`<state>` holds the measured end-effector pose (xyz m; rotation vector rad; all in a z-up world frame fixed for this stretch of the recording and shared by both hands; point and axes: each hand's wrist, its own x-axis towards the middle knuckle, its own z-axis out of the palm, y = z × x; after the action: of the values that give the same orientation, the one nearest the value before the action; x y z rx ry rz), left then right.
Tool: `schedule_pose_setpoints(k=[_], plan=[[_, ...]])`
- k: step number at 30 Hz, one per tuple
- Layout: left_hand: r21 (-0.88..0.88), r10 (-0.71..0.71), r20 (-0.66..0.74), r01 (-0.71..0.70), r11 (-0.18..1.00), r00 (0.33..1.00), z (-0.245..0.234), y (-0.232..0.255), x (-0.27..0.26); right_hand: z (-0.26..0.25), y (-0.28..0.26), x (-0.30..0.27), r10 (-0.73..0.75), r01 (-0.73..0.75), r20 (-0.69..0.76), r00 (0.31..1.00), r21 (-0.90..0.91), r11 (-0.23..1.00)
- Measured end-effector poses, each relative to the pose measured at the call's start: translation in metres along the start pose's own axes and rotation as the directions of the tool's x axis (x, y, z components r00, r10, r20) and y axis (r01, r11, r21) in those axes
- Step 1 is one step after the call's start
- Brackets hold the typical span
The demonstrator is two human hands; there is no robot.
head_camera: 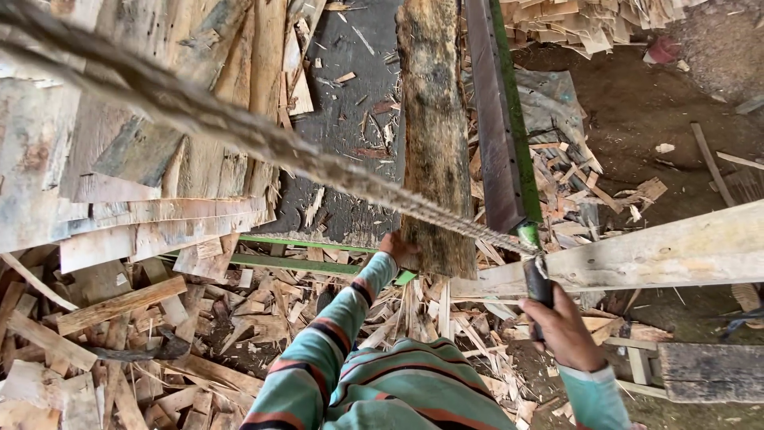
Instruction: The person uses a two-person crosscut saw to cut a large wooden plank into smaller pieces. They position the plank on a workbench, pull the saw back and forth to make cuts, and then move the cut pieces aside. The process is repeated for multiple planks.
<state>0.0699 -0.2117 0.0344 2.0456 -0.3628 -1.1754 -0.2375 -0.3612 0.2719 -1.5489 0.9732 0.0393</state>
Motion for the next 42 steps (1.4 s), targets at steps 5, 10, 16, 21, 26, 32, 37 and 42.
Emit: schedule_pose_setpoints(k=[5, 10, 16, 21, 26, 32, 37, 42], plan=[[-0.032, -0.03, -0.01, 0.03, 0.999, 1.0, 0.004, 0.008, 0.013, 0.027, 0.042, 0.018, 0.068, -0.068, 0.006, 0.998, -0.031, 0.997], [0.187, 0.005, 0.022, -0.009, 0.982, 1.0, 0.004, 0.011, 0.048, 0.015, 0.009, 0.002, 0.076, -0.076, -0.009, 0.997, -0.078, 0.994], [0.358, 0.016, 0.051, -0.033, 0.933, 0.999, 0.003, -0.021, 0.06, -0.008, -0.01, -0.003, 0.027, -0.033, -0.059, 0.998, -0.119, 0.992], [0.378, 0.172, -0.015, -0.154, 0.913, 0.985, 0.02, -0.022, 0.055, 0.043, 0.062, 0.025, 0.096, -0.102, -0.04, 0.995, -0.185, 0.977], [0.42, 0.342, -0.108, -0.27, 0.867, 0.933, 0.042, -0.078, 0.182, 0.02, 0.069, 0.041, 0.048, -0.084, -0.095, 0.994, -0.418, 0.904], [0.548, 0.297, -0.096, -0.199, 0.813, 0.95, 0.02, -0.047, 0.216, -0.02, -0.047, 0.0, 0.016, -0.026, -0.051, 0.999, -0.211, 0.977], [0.296, 0.211, -0.202, -0.146, 0.944, 0.957, 0.007, -0.027, 0.171, 0.032, 0.071, 0.061, -0.004, -0.039, -0.175, 0.984, -0.243, 0.969], [0.214, 0.155, -0.265, -0.099, 0.972, 0.952, 0.011, -0.048, 0.188, 0.082, 0.337, 0.218, -0.496, 0.396, -0.032, 0.868, -0.558, 0.73]])
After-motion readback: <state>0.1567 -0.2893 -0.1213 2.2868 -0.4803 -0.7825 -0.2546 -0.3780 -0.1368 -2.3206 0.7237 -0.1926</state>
